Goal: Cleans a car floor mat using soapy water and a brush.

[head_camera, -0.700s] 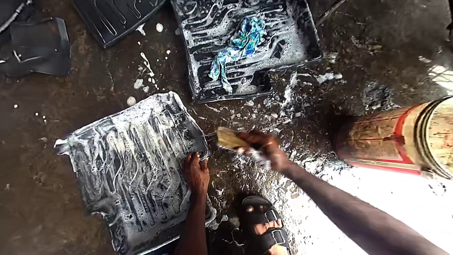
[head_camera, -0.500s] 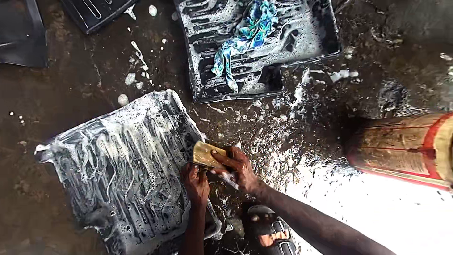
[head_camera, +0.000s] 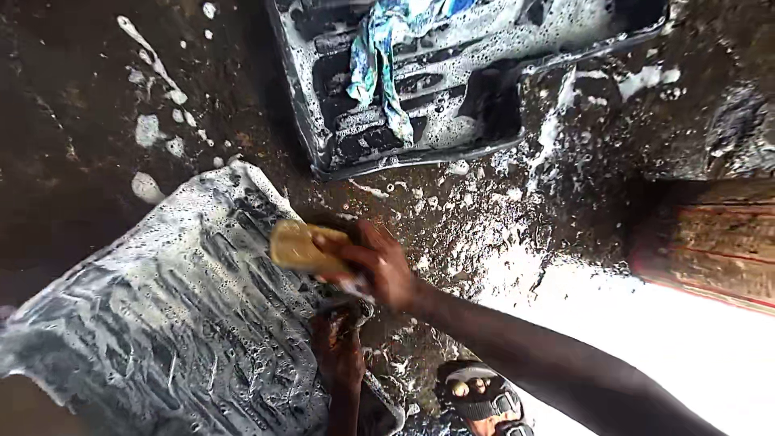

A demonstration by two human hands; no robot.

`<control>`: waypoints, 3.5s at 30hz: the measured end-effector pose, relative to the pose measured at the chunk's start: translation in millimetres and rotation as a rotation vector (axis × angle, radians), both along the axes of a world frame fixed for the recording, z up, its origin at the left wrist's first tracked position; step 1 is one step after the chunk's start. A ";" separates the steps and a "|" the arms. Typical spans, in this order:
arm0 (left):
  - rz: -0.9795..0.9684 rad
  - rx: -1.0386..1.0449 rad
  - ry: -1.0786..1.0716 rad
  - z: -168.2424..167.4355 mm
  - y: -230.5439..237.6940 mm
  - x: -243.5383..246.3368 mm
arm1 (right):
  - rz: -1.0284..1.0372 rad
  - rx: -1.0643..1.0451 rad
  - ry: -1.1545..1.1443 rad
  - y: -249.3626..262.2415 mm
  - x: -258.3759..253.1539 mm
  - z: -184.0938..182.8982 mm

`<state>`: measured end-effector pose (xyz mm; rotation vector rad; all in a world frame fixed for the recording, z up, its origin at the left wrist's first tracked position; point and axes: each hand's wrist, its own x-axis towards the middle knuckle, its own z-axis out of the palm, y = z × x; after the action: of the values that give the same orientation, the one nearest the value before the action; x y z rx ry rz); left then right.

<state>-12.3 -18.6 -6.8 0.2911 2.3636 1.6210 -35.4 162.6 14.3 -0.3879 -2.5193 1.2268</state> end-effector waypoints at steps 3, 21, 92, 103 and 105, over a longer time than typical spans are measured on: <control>-0.044 -0.089 0.028 11.4 -10.6 -5.0 | 0.028 0.020 -0.084 3.4 -54.2 14.1; 0.039 -0.082 -0.177 12.4 -70.3 -6.4 | 0.225 -0.024 -0.003 -60.5 31.5 10.3; -0.152 -0.256 -0.037 4.7 -66.7 -29.4 | 0.139 0.240 0.013 -47.7 -174.9 4.9; -0.535 -0.412 -0.058 21.6 -83.2 -19.1 | 0.075 -0.163 -0.046 -55.9 128.3 21.0; -0.859 -0.537 -0.145 33.5 -98.1 -7.9 | 0.065 -0.105 0.027 -19.8 108.6 36.5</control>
<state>-20.2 -116.7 26.7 0.8748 2.0070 0.5771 73.2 142.7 50.9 -0.3140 -2.4698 1.3837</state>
